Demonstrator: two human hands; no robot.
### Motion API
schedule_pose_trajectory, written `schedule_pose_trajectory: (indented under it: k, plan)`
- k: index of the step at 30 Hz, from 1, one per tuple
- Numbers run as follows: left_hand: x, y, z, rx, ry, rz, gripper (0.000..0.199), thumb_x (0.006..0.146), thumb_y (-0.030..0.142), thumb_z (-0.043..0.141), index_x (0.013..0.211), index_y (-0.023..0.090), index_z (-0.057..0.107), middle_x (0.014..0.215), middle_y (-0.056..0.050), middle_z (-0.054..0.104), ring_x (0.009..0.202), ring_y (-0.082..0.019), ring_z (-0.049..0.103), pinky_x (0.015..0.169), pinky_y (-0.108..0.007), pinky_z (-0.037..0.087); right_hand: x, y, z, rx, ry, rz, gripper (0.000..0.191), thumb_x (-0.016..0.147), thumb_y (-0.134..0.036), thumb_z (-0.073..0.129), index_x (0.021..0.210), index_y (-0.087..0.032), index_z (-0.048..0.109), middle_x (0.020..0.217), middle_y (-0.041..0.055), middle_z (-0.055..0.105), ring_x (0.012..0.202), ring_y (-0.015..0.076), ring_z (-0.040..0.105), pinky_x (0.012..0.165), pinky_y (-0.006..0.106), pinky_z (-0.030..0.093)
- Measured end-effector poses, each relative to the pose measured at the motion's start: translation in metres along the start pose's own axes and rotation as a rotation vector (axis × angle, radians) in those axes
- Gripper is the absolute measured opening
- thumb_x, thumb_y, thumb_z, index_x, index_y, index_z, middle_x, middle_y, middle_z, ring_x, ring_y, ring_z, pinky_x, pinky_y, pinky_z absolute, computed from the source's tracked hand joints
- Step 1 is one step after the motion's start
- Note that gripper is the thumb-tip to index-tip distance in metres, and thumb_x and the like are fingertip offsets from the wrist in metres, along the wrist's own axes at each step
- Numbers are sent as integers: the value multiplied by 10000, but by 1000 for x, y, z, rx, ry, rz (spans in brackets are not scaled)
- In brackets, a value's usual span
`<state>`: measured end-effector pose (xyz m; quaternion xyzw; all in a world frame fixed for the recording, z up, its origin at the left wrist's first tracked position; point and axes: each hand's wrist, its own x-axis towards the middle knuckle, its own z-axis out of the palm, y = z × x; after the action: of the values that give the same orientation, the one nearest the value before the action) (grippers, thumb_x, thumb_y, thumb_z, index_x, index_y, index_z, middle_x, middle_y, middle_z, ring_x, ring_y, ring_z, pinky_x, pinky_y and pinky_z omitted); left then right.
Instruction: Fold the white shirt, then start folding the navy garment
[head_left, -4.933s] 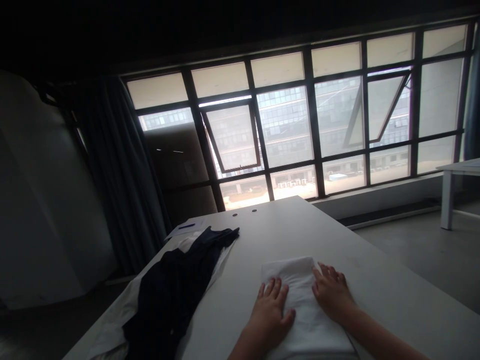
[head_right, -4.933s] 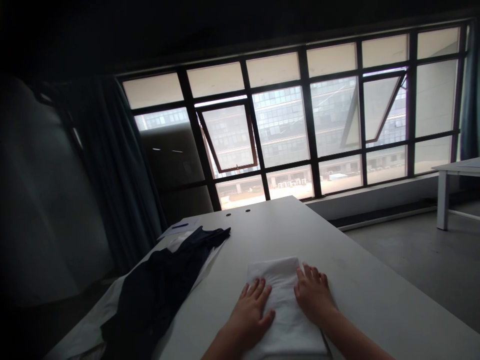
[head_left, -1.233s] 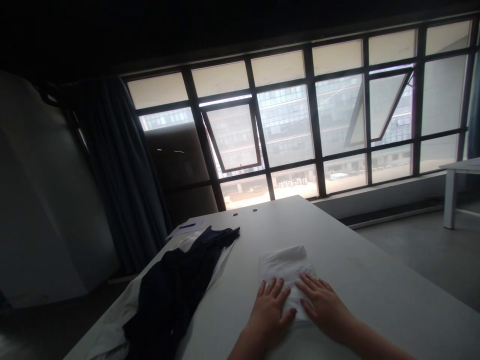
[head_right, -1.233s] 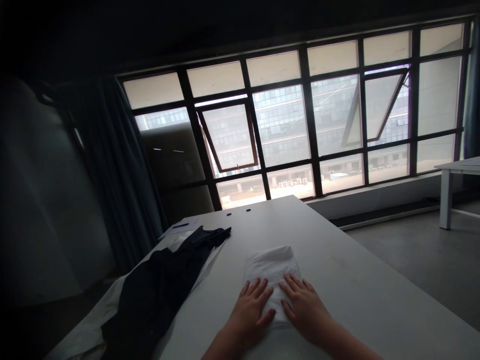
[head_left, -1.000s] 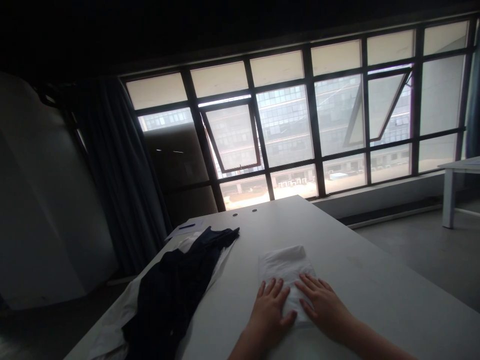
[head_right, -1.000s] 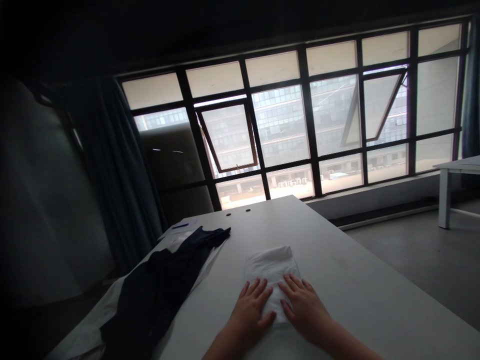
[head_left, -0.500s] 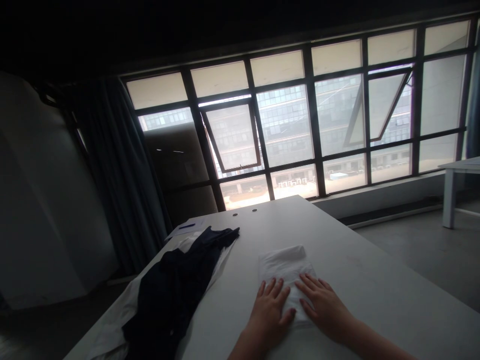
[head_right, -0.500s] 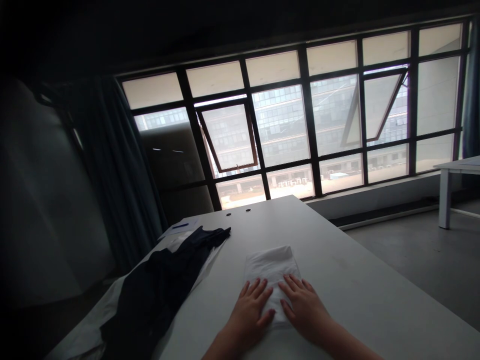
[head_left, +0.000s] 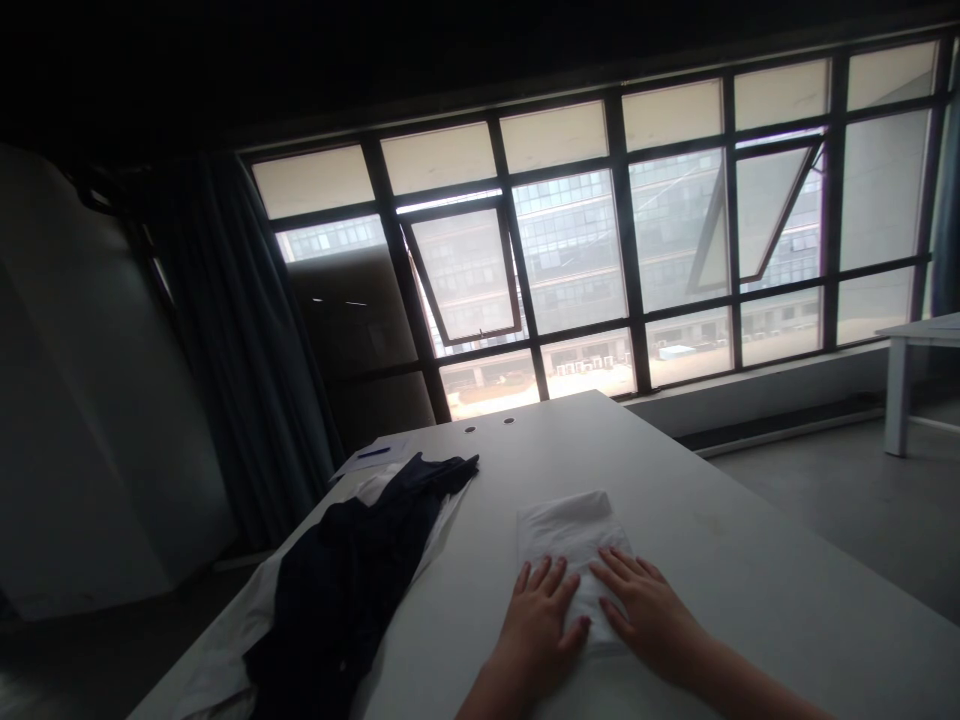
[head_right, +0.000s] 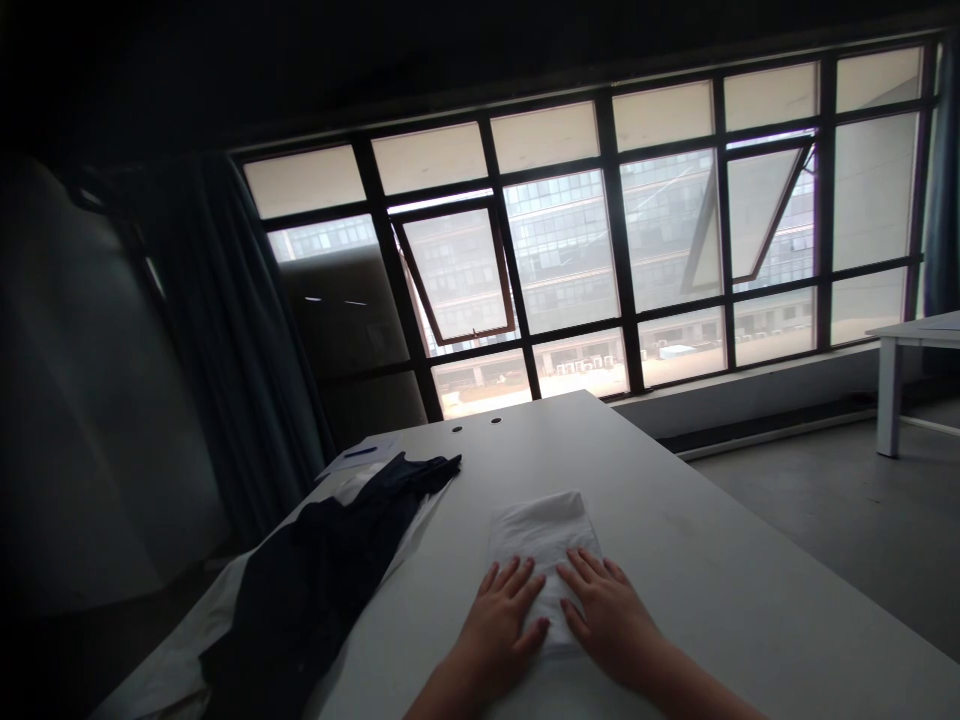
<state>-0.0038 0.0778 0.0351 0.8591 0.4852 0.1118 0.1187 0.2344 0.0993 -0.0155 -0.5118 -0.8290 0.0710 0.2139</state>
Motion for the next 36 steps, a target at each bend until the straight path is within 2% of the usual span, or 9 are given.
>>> schedule_pose_trajectory:
  k: [11,24,33,36]
  plan:
    - [-1,-1,2,7,8,0,628,999,674,420,1564,403,391,1664,25,308,1543,-286,243,1278,-502,100,0,0,-1,17,-17,13,536,995,-531,424,1485,-341,530,1604,62,443,1483,308,392,1204,559,301]
    - [1,-1,2,-9,7,-8,625,998,655,429,1562,387,403,1664,8,309,1547,-287,231,1277,-517,86,0,1,0,30,-2,12,536,995,-542,427,1482,-347,534,1600,54,449,1485,308,391,1213,549,295]
    - [0,2,2,-3,5,-17,630,989,657,425,1561,392,403,1664,13,309,1547,-278,229,1278,-505,76,1,1,0,-4,-36,18,551,1002,-551,398,1500,-342,509,1613,57,422,1493,297,377,1210,563,289]
    - [3,0,9,13,25,-79,621,977,653,432,1550,416,410,1668,26,295,1551,-277,216,1268,-548,53,1,2,2,-8,-33,19,551,1000,-553,405,1501,-349,506,1615,56,420,1494,295,376,1212,557,289]
